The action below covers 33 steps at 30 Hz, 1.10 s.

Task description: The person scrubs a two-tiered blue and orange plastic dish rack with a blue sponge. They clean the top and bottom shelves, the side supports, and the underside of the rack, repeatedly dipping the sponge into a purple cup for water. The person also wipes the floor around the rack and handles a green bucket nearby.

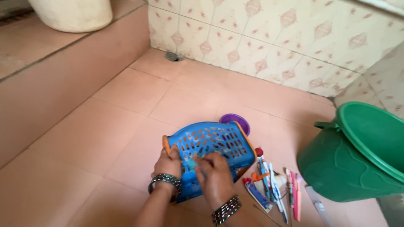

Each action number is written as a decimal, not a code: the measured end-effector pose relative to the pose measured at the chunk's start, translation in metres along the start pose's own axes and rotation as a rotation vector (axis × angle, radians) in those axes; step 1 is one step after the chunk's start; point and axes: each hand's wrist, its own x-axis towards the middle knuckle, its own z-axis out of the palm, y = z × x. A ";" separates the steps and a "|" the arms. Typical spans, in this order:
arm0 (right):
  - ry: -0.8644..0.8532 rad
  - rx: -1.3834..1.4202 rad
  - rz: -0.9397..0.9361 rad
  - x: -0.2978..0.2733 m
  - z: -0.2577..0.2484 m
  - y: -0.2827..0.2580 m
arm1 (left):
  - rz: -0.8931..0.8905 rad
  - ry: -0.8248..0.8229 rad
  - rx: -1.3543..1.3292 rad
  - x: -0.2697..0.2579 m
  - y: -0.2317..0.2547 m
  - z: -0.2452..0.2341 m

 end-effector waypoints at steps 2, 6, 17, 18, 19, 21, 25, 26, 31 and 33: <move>0.034 0.045 -0.031 0.005 0.000 -0.004 | 0.058 0.053 0.111 0.003 -0.001 -0.003; -0.035 -0.034 0.113 0.011 -0.019 -0.013 | 0.067 0.094 0.158 0.000 0.000 -0.002; -0.131 0.040 0.040 0.012 -0.024 -0.022 | 0.082 0.077 0.065 0.002 0.002 -0.011; -0.100 0.022 0.091 0.016 -0.027 -0.017 | 0.065 0.066 0.091 0.002 0.003 -0.010; -0.069 0.004 0.142 0.022 -0.029 -0.011 | 0.049 0.056 0.116 0.000 0.003 -0.009; -0.036 0.000 0.159 0.026 -0.028 -0.007 | 0.008 0.052 0.151 -0.001 0.006 -0.010; -0.075 0.081 0.076 0.015 -0.029 -0.021 | 0.033 0.269 0.433 -0.010 0.014 -0.005; -0.102 0.117 0.063 0.012 -0.031 -0.025 | 0.065 0.379 0.563 -0.014 0.017 -0.004; -0.129 0.042 0.077 0.008 -0.029 -0.016 | 0.676 0.450 0.524 -0.035 0.041 0.010; -0.102 0.020 0.079 0.009 -0.026 -0.009 | 0.726 0.281 0.671 -0.042 0.048 0.013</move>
